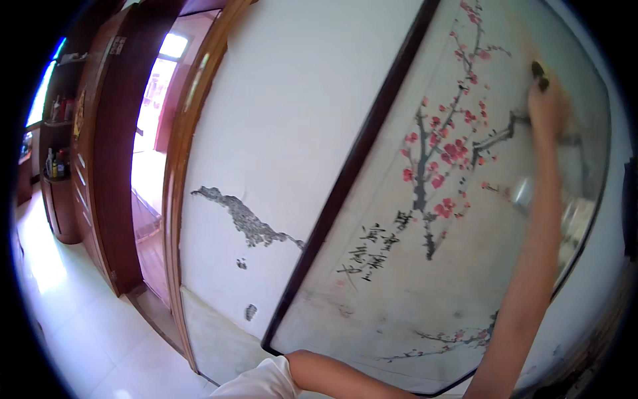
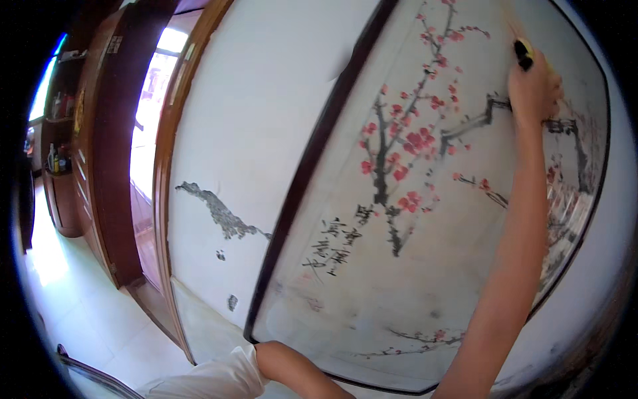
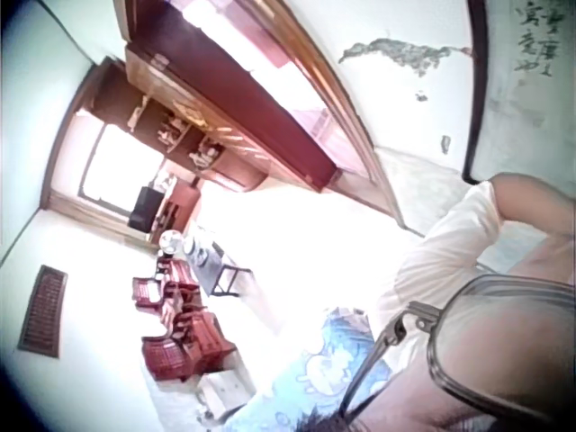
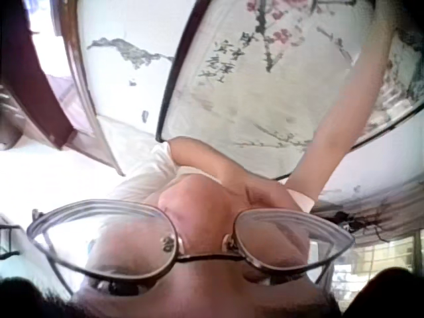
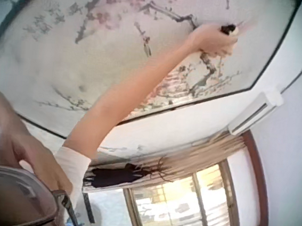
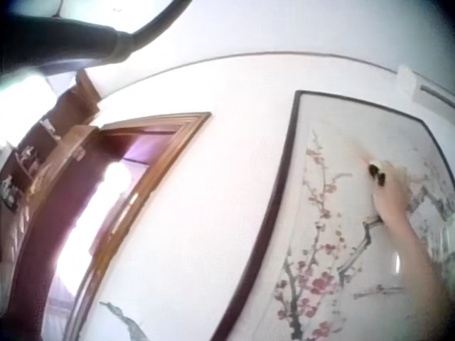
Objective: The person wipes the top and side edges of a wooden door frame with a yellow cloth. They then clean the glass surface and the wooden frame of a large wall-mounted picture using the cloth.
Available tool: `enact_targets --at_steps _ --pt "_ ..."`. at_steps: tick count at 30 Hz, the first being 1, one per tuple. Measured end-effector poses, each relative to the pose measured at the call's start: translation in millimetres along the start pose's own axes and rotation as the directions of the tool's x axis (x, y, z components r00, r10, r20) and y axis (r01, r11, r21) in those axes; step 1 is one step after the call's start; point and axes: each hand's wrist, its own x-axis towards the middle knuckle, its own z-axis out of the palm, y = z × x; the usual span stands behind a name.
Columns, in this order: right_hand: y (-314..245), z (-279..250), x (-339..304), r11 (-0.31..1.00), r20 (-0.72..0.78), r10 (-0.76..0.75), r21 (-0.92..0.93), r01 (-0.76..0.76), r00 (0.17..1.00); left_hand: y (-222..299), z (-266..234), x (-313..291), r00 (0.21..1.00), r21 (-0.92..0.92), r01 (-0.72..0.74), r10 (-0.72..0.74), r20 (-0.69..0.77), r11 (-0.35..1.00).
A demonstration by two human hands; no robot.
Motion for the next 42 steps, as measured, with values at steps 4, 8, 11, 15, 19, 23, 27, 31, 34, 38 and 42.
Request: enact_targets --at_steps 4,8,11,15,19,23,27,31,34,38,42 --pt "-61 8 22 0.949 -0.030 -0.300 0.098 0.301 0.954 20 6 -3 0.995 -0.004 -0.083 0.083 0.052 0.997" --pt "-109 4 17 0.915 -0.069 -0.401 0.011 0.403 0.914 29 8 -8 0.990 -0.055 -0.120 0.123 0.064 0.991" --pt "-124 -8 4 0.904 -0.017 -0.418 0.084 0.418 0.908 36 12 -9 0.986 -0.084 -0.143 0.149 0.073 0.986" --pt "-158 -39 -67 0.839 -0.189 -0.493 0.153 0.522 0.849 45 21 -13 0.979 -0.088 -0.181 0.188 0.075 0.980" --pt "-163 -111 -131 0.864 0.221 -0.486 0.268 0.426 0.846 54 29 -15 0.974 -0.111 -0.202 0.211 0.083 0.973" --pt "-156 -135 -159 0.814 0.202 -0.561 0.313 0.490 0.803 54 34 -17 0.971 -0.120 -0.207 0.219 0.094 0.971" --pt "-166 -99 -118 0.846 0.125 -0.505 0.266 0.462 0.854 57 35 -17 0.965 -0.070 -0.231 0.237 0.108 0.970" --pt "-162 -21 -20 0.886 -0.085 -0.417 0.182 0.426 0.905 63 19 -20 0.960 0.293 -0.279 0.258 0.110 0.915" --pt "-193 -12 -1 0.945 0.161 -0.248 0.259 0.202 0.955 93 -34 -24 0.978 0.602 -0.192 0.205 0.047 0.775" --pt "-174 -63 -23 0.875 0.191 -0.329 0.430 0.223 0.925 97 -82 -18 0.977 0.996 0.084 0.194 -0.082 -0.002" --pt "-119 -31 7 0.907 0.028 -0.318 0.299 0.296 0.948 77 -105 -47 0.916 0.700 0.400 0.290 -0.278 -0.591"
